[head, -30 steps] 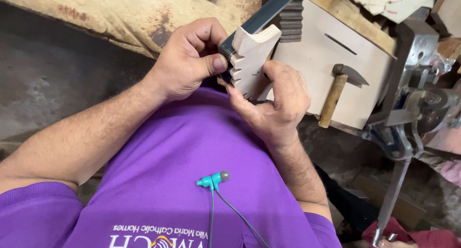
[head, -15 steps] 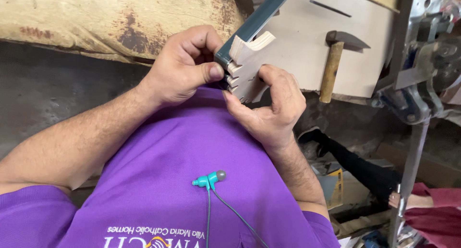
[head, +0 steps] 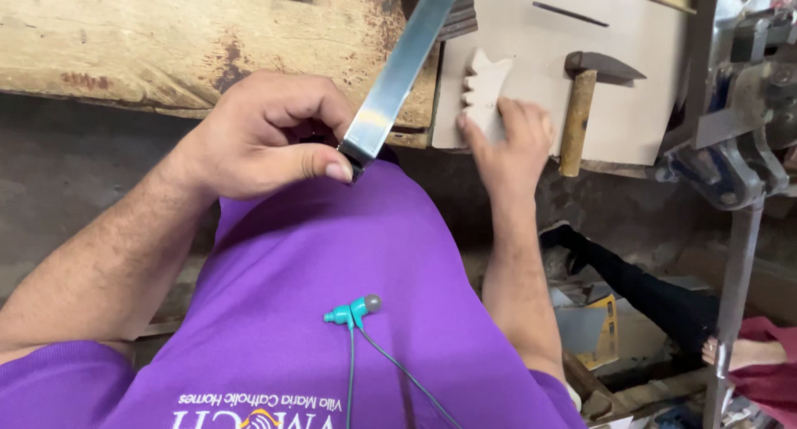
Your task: The person uses a hammer to strike a metal strip held against a wooden piece. They repeatedly position the metal strip, strike it with the hammer, and inspect the fit between the metal and the wood.
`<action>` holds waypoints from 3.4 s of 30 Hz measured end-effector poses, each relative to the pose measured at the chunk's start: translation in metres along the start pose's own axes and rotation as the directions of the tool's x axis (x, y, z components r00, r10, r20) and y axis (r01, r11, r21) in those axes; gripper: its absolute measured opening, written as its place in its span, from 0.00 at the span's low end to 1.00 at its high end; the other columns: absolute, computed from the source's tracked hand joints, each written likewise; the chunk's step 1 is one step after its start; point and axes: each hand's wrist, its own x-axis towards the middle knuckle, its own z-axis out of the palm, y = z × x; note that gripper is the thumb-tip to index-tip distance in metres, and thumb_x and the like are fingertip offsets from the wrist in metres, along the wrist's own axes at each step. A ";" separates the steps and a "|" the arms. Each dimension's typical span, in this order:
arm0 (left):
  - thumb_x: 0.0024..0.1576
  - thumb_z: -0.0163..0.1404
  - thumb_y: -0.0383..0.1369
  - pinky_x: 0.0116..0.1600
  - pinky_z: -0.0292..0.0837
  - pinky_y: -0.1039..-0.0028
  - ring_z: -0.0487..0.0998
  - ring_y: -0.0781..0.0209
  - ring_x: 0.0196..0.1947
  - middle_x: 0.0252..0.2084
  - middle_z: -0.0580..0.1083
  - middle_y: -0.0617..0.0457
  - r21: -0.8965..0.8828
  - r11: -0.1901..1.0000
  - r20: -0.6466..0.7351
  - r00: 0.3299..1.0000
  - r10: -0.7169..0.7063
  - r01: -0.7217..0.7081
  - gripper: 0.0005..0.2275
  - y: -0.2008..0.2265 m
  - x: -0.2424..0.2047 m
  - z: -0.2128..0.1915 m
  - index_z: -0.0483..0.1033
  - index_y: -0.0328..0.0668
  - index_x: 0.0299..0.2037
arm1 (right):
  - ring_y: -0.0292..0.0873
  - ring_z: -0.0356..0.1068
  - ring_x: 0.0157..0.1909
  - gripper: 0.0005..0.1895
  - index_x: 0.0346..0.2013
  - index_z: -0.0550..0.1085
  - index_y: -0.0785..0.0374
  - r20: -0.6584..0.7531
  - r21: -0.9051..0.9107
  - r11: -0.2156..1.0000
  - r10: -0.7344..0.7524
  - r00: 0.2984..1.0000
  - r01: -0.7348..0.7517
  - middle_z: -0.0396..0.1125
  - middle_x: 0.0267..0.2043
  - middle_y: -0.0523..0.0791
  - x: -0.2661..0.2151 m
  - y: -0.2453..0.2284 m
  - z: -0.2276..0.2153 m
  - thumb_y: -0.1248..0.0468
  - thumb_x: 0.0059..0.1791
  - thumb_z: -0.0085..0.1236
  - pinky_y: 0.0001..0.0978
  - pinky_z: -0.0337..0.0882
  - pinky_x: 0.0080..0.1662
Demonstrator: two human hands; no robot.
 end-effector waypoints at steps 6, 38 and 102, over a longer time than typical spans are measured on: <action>0.57 0.61 0.33 0.43 0.78 0.72 0.83 0.61 0.38 0.37 0.79 0.53 0.216 0.967 0.218 0.972 0.085 -0.133 0.09 0.015 0.030 0.013 0.76 0.39 0.43 | 0.44 0.70 0.53 0.26 0.61 0.73 0.68 0.128 0.686 0.676 0.253 0.959 -0.270 0.71 0.54 0.50 -0.004 -0.026 -0.030 0.55 0.55 0.64 0.34 0.73 0.53; 0.54 0.62 0.21 0.52 0.72 0.56 0.76 0.44 0.46 0.42 0.75 0.45 0.677 0.454 0.373 0.802 0.465 -0.579 0.09 -0.166 0.457 0.217 0.77 0.36 0.41 | 0.59 0.73 0.50 0.32 0.48 0.77 0.62 -0.122 -0.433 0.218 0.947 0.296 -0.874 0.75 0.46 0.55 -0.283 0.381 -0.226 0.50 0.36 0.78 0.56 0.64 0.56; 0.58 0.65 0.26 0.40 0.76 0.69 0.77 0.57 0.31 0.36 0.76 0.46 -0.631 0.754 -0.474 0.861 -0.186 -0.185 0.11 -0.062 0.023 0.063 0.74 0.34 0.44 | 0.57 0.69 0.49 0.27 0.42 0.79 0.66 0.327 0.236 0.972 -0.081 0.941 0.002 0.71 0.41 0.51 0.034 0.048 -0.011 0.52 0.37 0.76 0.49 0.66 0.53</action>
